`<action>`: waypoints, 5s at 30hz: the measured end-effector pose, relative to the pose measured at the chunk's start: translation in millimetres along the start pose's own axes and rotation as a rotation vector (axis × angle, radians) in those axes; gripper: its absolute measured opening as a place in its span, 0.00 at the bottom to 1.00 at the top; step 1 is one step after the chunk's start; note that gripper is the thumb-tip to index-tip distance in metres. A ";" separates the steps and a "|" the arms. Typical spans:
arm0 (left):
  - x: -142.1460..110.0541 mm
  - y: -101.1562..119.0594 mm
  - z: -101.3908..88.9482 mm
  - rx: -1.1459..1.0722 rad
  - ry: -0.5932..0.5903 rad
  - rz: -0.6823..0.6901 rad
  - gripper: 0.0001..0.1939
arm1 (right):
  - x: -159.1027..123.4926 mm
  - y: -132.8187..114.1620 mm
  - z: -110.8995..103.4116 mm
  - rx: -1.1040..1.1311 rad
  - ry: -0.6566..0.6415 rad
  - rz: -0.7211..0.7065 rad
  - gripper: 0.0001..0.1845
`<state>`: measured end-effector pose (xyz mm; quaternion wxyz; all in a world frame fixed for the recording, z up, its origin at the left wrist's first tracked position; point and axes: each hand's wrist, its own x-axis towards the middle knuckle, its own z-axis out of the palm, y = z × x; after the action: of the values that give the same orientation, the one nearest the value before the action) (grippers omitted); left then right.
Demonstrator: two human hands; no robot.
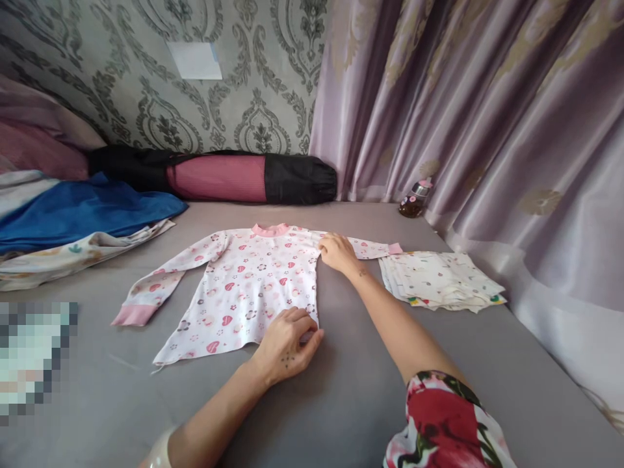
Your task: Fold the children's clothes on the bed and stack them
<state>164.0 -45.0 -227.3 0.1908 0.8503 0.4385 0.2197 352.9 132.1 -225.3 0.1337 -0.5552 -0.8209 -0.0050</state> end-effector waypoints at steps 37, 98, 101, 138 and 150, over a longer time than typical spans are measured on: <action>-6.3 -11.9 24.1 0.233 0.016 0.047 0.24 | 33.8 -20.9 5.2 -0.013 -0.159 0.238 0.30; -56.3 -207.4 -211.6 0.311 0.664 -1.120 0.16 | 114.1 -233.1 100.4 0.122 -0.065 0.121 0.31; -41.5 -217.1 -216.0 0.215 0.837 -0.993 0.14 | 113.4 -233.7 100.1 0.115 -0.049 0.121 0.31; 30.0 -265.3 -131.7 0.358 0.297 -0.408 0.22 | 108.2 -237.7 91.4 0.116 -0.151 0.090 0.35; 23.6 -294.2 -133.6 0.506 0.117 -0.606 0.26 | 107.2 -225.1 91.5 0.134 -0.172 0.002 0.33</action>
<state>-90.7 151.8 -263.6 0.0061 0.6885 0.7200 0.0867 90.5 157.6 -257.8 0.0995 -0.5442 -0.8272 0.0980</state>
